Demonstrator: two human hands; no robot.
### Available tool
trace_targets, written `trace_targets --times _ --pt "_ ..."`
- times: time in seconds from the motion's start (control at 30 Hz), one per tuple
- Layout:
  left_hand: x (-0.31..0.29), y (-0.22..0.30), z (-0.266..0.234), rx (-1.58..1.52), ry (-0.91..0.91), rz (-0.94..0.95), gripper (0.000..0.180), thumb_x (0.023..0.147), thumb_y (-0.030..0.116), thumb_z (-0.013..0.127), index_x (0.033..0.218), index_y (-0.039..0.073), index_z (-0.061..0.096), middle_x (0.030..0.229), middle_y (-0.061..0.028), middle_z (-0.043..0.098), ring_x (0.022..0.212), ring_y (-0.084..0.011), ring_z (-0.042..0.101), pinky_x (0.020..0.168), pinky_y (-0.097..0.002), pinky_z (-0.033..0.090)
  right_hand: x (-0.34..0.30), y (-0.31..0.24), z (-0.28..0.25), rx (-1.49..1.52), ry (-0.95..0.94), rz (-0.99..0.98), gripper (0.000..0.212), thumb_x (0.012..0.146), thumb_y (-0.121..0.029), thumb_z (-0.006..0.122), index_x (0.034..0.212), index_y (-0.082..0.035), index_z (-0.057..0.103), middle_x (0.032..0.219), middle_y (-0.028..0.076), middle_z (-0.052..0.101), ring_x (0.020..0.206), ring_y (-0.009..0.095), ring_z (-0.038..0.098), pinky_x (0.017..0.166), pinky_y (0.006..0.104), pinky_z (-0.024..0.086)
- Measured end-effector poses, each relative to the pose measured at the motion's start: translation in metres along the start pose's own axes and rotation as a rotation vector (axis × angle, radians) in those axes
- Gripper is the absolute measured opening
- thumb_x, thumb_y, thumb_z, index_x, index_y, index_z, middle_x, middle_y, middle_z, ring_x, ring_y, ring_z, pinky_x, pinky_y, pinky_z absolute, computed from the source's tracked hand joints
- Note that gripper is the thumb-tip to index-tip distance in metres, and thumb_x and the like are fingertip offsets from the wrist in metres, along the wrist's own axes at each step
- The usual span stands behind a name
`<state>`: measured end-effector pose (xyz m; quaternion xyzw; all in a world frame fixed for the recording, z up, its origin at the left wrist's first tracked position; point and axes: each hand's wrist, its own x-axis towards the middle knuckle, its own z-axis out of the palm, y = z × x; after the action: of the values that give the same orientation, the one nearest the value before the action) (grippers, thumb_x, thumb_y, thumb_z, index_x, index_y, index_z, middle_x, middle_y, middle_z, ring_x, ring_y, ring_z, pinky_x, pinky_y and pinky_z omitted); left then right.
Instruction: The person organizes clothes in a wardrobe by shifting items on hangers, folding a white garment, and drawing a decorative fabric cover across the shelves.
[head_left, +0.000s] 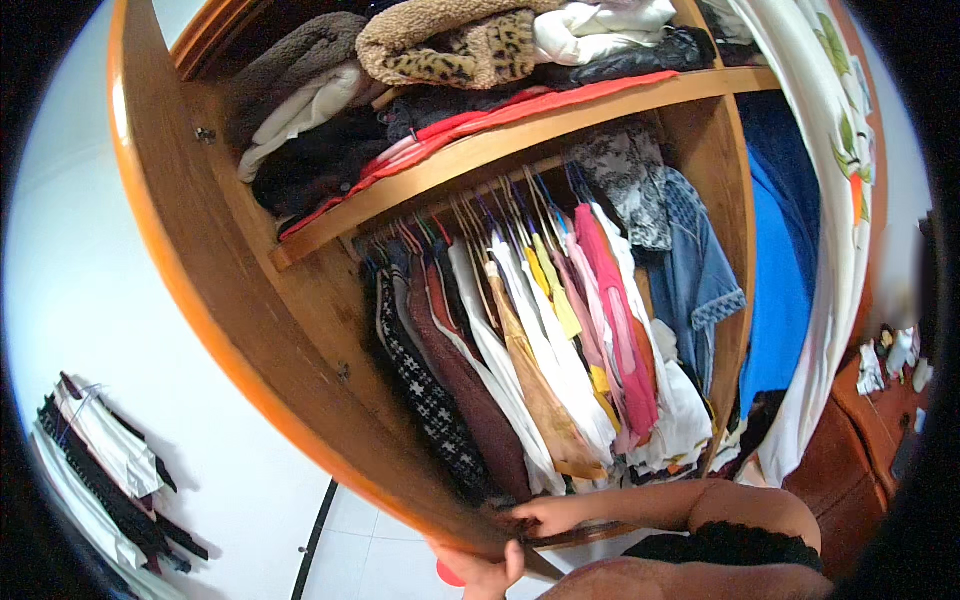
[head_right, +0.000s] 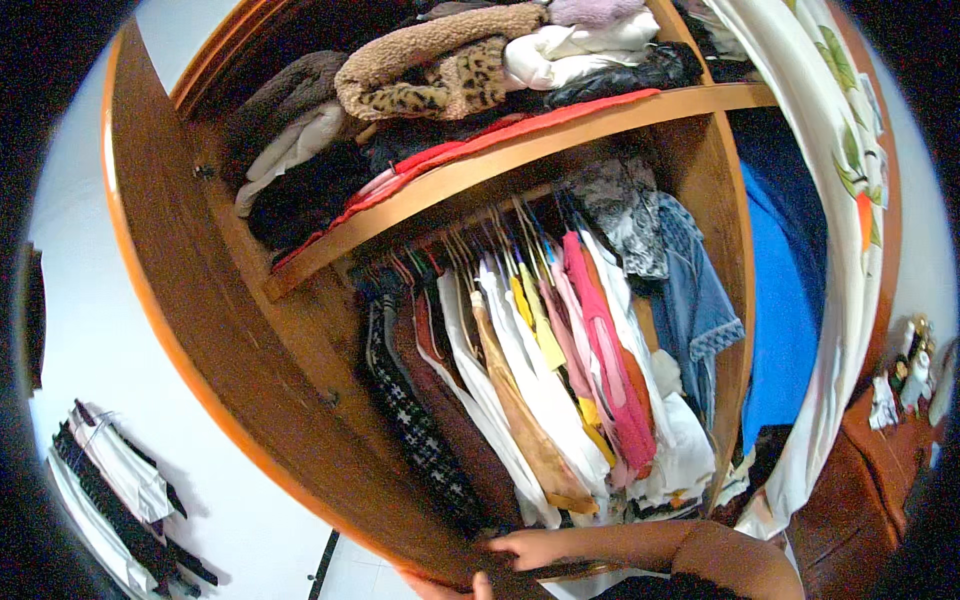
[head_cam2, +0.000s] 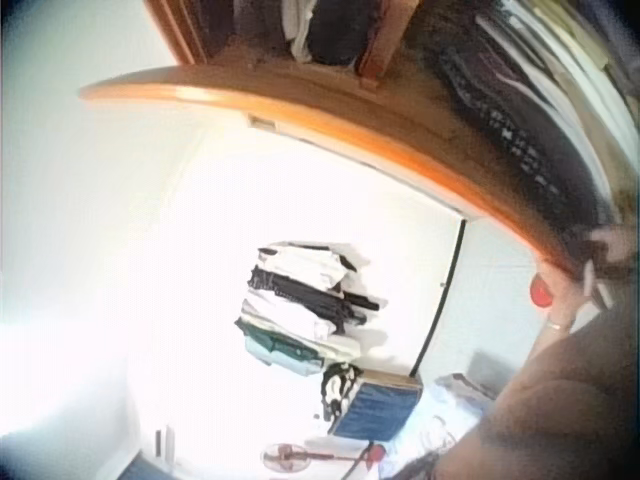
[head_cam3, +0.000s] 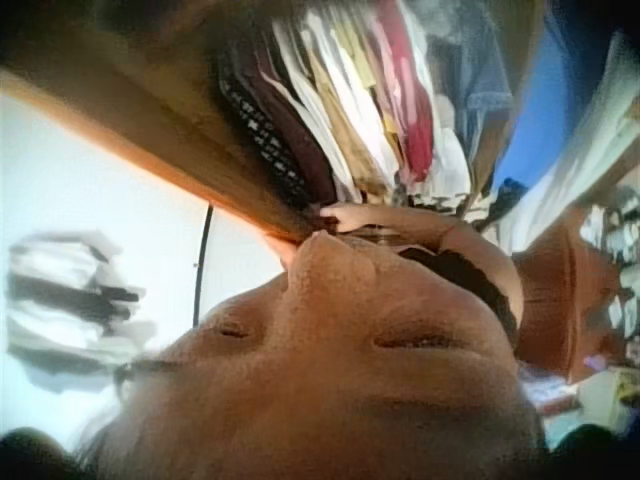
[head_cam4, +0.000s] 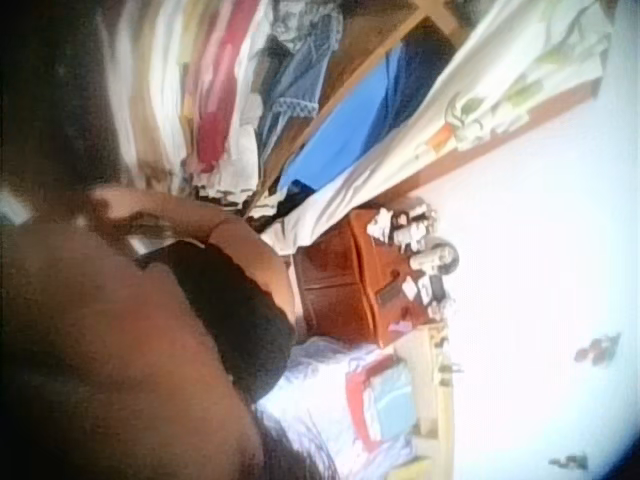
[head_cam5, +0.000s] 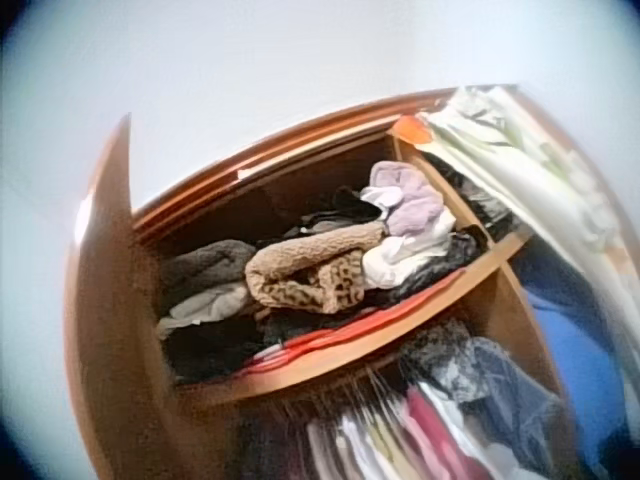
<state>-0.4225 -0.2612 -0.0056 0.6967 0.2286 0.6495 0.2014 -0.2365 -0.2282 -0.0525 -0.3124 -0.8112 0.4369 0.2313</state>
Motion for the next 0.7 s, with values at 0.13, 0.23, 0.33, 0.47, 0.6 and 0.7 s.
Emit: trace_targets --times 0.13,0.23,0.33,0.47,0.6,0.7 --pt "-0.011 -0.025 0.001 0.744 -0.241 0.685 0.063 0.080 0.052 0.054 0.122 0.005 0.055 0.134 -0.0265 0.039 0.136 -0.0419 0.018 0.104 -0.0685 -0.003 -0.009 0.003 0.035 0.449 0.060 -0.193 0.053 0.090 -0.021 0.058 0.136 -0.005 0.038 0.126 0.012 0.054 0.115 0.020 0.051 0.098 0.0355 0.039" --pt "0.032 0.009 0.013 0.834 -0.473 1.020 0.044 0.086 0.047 0.049 0.108 0.013 0.067 0.127 -0.0062 0.055 0.137 -0.0308 0.025 0.104 -0.0664 -0.004 -0.036 0.037 0.037 0.023 0.323 -0.207 0.040 0.091 -0.024 0.055 0.124 -0.003 0.050 0.119 0.015 0.058 0.110 0.027 0.055 0.095 0.0376 0.041" --pt "0.053 0.013 0.039 0.835 -0.620 1.120 0.036 0.087 0.038 0.050 0.104 0.011 0.067 0.117 -0.0053 0.060 0.130 -0.0262 0.039 0.103 -0.0672 0.011 -0.048 0.041 0.030 0.012 0.276 0.054 0.039 0.089 -0.024 0.055 0.121 -0.002 0.051 0.116 0.017 0.058 0.105 0.030 0.056 0.092 0.0394 0.043" --pt "0.085 -0.001 0.096 0.861 -0.970 1.072 0.020 0.075 0.023 0.054 0.082 0.010 0.066 0.090 -0.0064 0.062 0.102 -0.0233 0.053 0.097 -0.0517 0.032 -0.075 0.025 0.008 0.104 0.572 0.039 0.034 0.092 -0.016 0.056 0.121 0.000 0.049 0.104 0.003 0.056 0.096 0.013 0.051 0.083 0.0310 0.044" --pt "0.118 -0.018 0.163 0.750 -0.977 1.030 0.014 0.074 0.017 0.054 0.071 0.006 0.061 0.072 -0.0089 0.056 0.080 -0.0239 0.054 0.096 -0.0447 0.036 -0.139 0.036 -0.017 0.109 0.888 0.007 0.045 0.089 -0.007 0.056 0.131 0.001 0.043 0.118 0.009 0.054 0.099 0.016 0.058 0.087 0.0289 0.047" --pt "0.132 -0.050 0.202 0.739 -0.931 1.014 0.015 0.076 0.017 0.054 0.068 0.007 0.060 0.071 -0.0102 0.057 0.079 -0.0260 0.055 0.089 -0.0443 0.038 -0.210 0.042 -0.036 0.125 0.979 0.155 0.039 0.086 -0.009 0.058 0.124 -0.003 0.052 0.116 0.012 0.059 0.102 0.021 0.060 0.087 0.0330 0.049"
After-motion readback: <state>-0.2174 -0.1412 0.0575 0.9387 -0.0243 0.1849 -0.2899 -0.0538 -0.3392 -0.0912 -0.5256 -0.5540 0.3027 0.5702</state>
